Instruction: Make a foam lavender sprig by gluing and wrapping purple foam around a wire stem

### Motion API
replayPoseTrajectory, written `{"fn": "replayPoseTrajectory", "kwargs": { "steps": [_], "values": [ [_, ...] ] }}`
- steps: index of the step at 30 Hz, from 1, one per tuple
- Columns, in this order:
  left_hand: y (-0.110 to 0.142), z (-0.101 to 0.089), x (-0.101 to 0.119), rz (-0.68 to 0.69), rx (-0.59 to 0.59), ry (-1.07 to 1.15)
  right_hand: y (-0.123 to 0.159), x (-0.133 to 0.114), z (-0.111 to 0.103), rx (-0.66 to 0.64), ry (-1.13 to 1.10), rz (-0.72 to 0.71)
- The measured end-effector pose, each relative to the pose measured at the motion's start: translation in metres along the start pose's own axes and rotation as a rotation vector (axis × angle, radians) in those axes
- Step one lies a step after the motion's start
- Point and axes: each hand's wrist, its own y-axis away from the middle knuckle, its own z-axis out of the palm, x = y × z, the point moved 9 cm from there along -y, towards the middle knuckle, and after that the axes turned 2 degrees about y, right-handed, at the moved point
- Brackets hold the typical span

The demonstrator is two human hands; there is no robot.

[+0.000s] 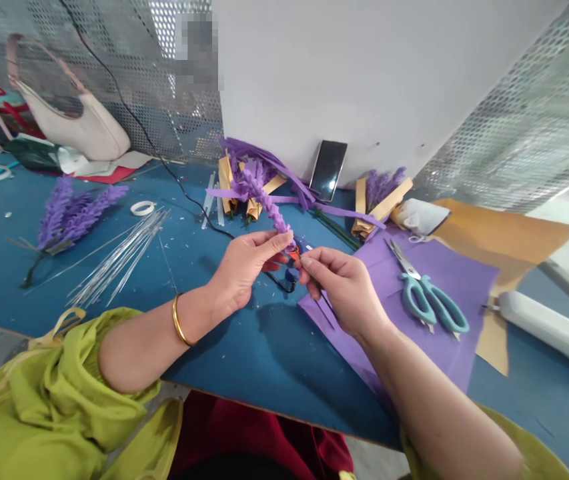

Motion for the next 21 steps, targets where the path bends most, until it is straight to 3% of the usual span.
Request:
{"fn": "replayPoseTrajectory", "kwargs": {
  "steps": [6, 16, 21],
  "values": [
    [0.006, 0.003, -0.003, -0.058, -0.020, 0.050, -0.001, -0.005, -0.006, 0.060, -0.048, -0.043],
    [0.006, -0.002, 0.003, 0.032, 0.054, -0.083, 0.002, -0.008, -0.004, 0.066, 0.080, -0.095],
    [0.007, 0.002, -0.002, 0.016, 0.018, -0.093, 0.003, -0.011, -0.007, 0.117, 0.087, -0.114]
  ]
}}
